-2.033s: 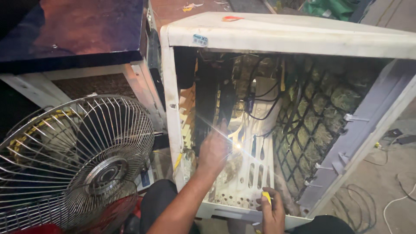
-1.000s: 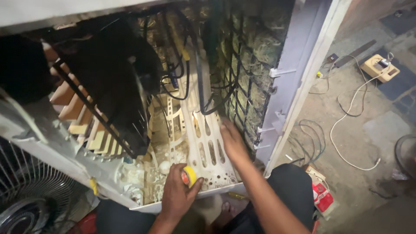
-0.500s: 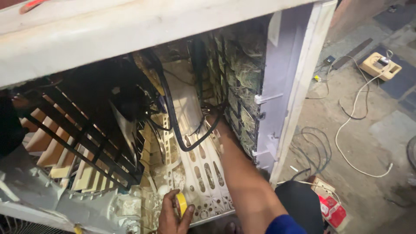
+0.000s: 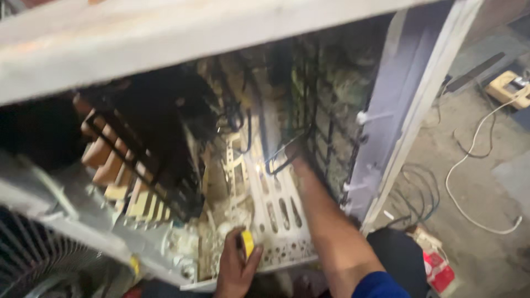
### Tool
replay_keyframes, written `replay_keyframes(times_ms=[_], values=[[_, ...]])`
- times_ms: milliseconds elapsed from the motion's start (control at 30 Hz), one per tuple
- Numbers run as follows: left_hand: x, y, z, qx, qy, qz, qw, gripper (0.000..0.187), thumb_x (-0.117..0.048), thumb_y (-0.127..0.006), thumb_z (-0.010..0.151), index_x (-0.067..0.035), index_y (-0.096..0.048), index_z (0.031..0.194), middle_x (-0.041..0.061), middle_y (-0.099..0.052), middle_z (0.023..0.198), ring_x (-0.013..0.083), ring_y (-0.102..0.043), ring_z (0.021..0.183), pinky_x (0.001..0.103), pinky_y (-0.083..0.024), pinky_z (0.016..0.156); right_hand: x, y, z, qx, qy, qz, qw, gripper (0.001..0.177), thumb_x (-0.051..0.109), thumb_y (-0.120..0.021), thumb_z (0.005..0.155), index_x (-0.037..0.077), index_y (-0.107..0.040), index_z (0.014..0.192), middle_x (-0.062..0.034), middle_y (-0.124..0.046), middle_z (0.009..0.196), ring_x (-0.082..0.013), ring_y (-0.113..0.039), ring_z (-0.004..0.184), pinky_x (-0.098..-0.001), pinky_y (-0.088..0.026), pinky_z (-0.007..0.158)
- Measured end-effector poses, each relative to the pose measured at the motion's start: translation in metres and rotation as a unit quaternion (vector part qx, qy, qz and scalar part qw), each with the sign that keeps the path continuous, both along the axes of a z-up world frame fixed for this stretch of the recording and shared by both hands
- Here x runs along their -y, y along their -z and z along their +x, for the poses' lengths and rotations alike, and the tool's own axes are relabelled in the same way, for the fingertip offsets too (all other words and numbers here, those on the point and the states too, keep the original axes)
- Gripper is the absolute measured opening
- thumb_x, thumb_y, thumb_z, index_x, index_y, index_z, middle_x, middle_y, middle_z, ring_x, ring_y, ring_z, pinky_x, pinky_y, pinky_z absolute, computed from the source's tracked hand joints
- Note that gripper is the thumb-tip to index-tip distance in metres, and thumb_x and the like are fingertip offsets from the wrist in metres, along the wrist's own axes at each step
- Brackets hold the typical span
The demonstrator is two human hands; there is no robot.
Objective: The person sits on the floor and works on a white electrical component, possibly a motor, inside an open appliance casing. They use a flashlight to inspect the interior, handle a roll of yellow tape, and manipulate the component with their hands, appearing to clean or adjust it.
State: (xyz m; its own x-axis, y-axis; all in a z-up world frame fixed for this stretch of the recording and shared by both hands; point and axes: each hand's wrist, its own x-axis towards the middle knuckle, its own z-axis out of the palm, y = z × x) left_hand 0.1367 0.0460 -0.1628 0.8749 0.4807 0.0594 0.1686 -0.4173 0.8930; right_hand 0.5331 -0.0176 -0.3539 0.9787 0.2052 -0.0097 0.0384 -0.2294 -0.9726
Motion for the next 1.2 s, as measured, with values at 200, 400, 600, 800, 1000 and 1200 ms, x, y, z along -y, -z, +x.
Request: replay_keyframes(times_ms=[200, 400, 600, 800, 1000, 1200], values=[[-0.002, -0.011, -0.007, -0.003, -0.02, -0.109, 0.994, 0.042, -0.021, -0.063, 0.094, -0.006, -0.049, 0.131, 0.011, -0.064, 0.104, 0.0222, -0.067, 0.085, 0.037, -0.056, 0.076, 0.028, -0.028, -0.043, 0.088, 0.078, -0.092, 0.989, 0.047, 0.037, -0.066, 0.103, -0.004, -0.057, 0.122, -0.0222, -0.066, 0.096, -0.0308, -0.062, 0.089, -0.047, -0.048, 0.072], [-0.014, -0.01, -0.016, 0.013, -0.046, -0.075, 0.996, 0.029, -0.02, -0.056, 0.097, -0.009, -0.055, 0.123, 0.008, -0.069, 0.086, 0.0199, -0.067, 0.078, 0.036, -0.052, 0.071, 0.039, -0.098, -0.093, 0.05, 0.054, -0.108, 0.991, 0.049, 0.044, -0.048, 0.105, -0.001, -0.064, 0.113, -0.0227, -0.071, 0.099, -0.0379, -0.066, 0.094, -0.0458, -0.05, 0.081], [-0.025, 0.003, -0.014, 0.049, -0.055, -0.14, 0.987, 0.013, -0.016, -0.054, 0.101, -0.008, -0.061, 0.107, 0.009, -0.066, 0.08, 0.0217, -0.064, 0.074, 0.035, -0.052, 0.069, 0.045, -0.088, -0.097, -0.012, 0.102, -0.166, 0.981, 0.053, 0.049, -0.051, 0.103, 0.002, -0.06, 0.126, -0.0284, -0.069, 0.112, -0.044, -0.066, 0.106, -0.049, -0.051, 0.087], [-0.049, 0.017, 0.019, 0.034, -0.112, -0.055, 0.992, 0.017, -0.018, -0.06, 0.091, -0.008, -0.073, 0.095, 0.012, -0.072, 0.086, 0.0242, -0.068, 0.079, 0.037, -0.053, 0.07, 0.06, -0.034, -0.062, -0.014, 0.131, -0.215, 0.968, 0.051, 0.044, -0.053, 0.098, 0.004, -0.059, 0.13, -0.0321, -0.07, 0.112, -0.0468, -0.068, 0.105, -0.0524, -0.053, 0.086], [-0.07, 0.049, 0.085, -0.272, 0.062, -0.092, 0.956, 0.028, -0.027, -0.056, 0.097, -0.01, -0.078, 0.1, 0.017, -0.074, 0.099, 0.0374, -0.07, 0.089, 0.049, -0.053, 0.076, 0.042, -0.033, -0.031, 0.032, 0.055, -0.196, 0.978, 0.041, 0.038, -0.052, 0.105, 0.003, -0.061, 0.124, -0.0285, -0.069, 0.107, -0.0454, -0.065, 0.098, -0.0494, -0.051, 0.081], [-0.066, 0.119, 0.132, -0.21, 0.056, -0.182, 0.959, 0.027, -0.027, -0.057, 0.096, -0.009, -0.077, 0.102, 0.016, -0.075, 0.1, 0.0359, -0.07, 0.089, 0.048, -0.054, 0.077, 0.037, -0.034, -0.005, -0.02, -0.005, -0.184, 0.983, 0.037, 0.035, -0.052, 0.101, 0.007, -0.065, 0.121, -0.0147, -0.071, 0.111, -0.0288, -0.067, 0.096, -0.0405, -0.05, 0.077]])
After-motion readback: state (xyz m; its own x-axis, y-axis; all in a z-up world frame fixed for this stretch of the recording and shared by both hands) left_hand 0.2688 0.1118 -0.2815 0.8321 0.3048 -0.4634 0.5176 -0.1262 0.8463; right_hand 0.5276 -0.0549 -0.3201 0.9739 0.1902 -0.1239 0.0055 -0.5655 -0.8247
